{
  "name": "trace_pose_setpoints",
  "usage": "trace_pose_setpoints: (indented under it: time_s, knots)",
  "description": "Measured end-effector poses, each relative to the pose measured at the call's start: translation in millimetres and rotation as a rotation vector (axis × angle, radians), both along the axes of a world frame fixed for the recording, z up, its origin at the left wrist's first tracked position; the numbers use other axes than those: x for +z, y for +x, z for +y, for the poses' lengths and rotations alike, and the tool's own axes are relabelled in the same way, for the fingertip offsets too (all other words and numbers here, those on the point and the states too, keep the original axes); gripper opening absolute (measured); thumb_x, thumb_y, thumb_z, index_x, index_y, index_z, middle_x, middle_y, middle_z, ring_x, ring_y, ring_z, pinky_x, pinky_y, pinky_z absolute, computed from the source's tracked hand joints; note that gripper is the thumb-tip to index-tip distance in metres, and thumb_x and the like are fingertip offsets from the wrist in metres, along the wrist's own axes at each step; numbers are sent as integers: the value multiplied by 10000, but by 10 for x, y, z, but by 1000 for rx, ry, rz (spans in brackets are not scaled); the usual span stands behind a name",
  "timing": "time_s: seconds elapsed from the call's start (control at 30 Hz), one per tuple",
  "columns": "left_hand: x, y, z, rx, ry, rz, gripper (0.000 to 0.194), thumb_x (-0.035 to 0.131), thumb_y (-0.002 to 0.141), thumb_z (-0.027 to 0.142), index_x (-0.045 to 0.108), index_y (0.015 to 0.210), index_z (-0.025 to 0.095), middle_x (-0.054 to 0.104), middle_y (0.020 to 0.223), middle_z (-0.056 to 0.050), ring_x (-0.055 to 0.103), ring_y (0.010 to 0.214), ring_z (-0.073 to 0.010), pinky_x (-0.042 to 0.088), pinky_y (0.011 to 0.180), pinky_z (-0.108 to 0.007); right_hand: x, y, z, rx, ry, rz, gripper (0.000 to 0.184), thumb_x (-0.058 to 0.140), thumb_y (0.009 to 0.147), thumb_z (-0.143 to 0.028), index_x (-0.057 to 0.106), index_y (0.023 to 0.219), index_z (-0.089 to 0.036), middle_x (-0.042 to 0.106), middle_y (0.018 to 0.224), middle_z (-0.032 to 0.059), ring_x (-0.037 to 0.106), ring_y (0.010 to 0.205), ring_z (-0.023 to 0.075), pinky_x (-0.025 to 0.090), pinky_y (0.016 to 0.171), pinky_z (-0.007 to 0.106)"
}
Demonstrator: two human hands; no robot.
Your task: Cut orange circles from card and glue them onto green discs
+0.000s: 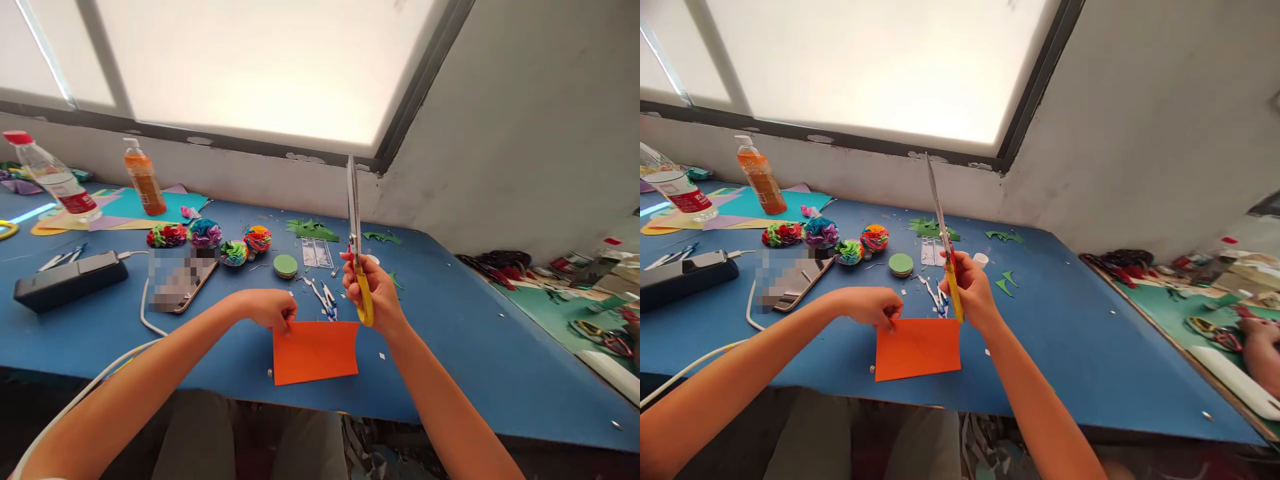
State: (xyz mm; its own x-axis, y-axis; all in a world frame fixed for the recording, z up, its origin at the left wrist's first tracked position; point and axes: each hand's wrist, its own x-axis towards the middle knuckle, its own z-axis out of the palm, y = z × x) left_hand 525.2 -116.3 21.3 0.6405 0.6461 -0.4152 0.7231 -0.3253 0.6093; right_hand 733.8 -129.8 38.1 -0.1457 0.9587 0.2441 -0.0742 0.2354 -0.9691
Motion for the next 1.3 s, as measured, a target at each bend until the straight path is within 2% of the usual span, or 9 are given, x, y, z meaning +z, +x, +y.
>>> trace_pose_setpoints:
  time_s: [0.1,0.2,0.3,0.43,0.57,0.7,0.87,1.0,1.3]
  knots:
    - [61,-455,-135,106,-38,-215,251,583,781,352,612,969,188,677,812,-11,623,728,-163,470,610,-243,58,32,24,7,-37,57,419,815,539,-373,614,888,-258,445,727,-53,406,507,63,399,411,204]
    - [54,-740,-247,489,-13,-702,278,661,739,408,670,890,175,696,856,-55,624,753,-185,485,631,-271,62,11,63,15,-133,153,315,702,650,-507,569,739,-235,409,640,-49,377,462,73,376,408,229]
    - [-38,-698,-266,827,16,-1069,362,771,630,387,682,901,164,712,907,-80,640,829,-217,503,675,-295,-39,-121,69,46,-174,160,400,661,652,-602,520,737,-238,419,632,-38,367,456,90,342,389,244]
    - [-187,-332,-261,982,-40,-1324,433,811,577,327,666,944,148,703,1000,-76,635,925,-221,508,766,-307,-271,-426,3,21,-127,115,571,819,500,-511,498,900,-260,538,828,-9,462,576,109,345,413,214]
    - [-299,-142,-312,902,-44,-1262,473,815,573,298,651,987,139,687,1053,-85,614,997,-247,507,828,-344,-465,-592,-11,-10,-148,61,451,774,622,-466,471,859,-231,551,747,-25,409,495,73,300,402,201]
    - [-313,-400,-246,891,-10,-1231,459,772,644,369,649,1033,159,670,1125,-92,616,1041,-253,519,841,-342,-487,-481,70,-79,-102,50,452,802,583,-425,459,805,-231,535,749,-44,440,533,71,319,427,197]
    - [-68,-861,-35,872,203,-912,548,753,637,467,633,1076,160,701,1042,-109,654,982,-271,523,844,-381,-348,-276,166,-42,-135,0,466,833,516,-385,483,774,-219,527,714,-52,459,546,72,376,471,204]
    - [133,-842,10,639,512,-523,598,757,637,453,615,1169,218,633,1224,-88,547,1170,-301,444,975,-423,-327,-193,178,58,-156,-105,444,825,517,-379,483,748,-215,527,694,-49,476,570,86,390,492,215]
    - [-12,-539,92,175,-130,-533,315,731,674,408,706,919,211,726,920,-56,674,890,-257,528,731,-310,-311,-181,69,297,-209,-148,393,807,546,-393,503,716,-209,505,627,-54,413,516,81,336,469,228]
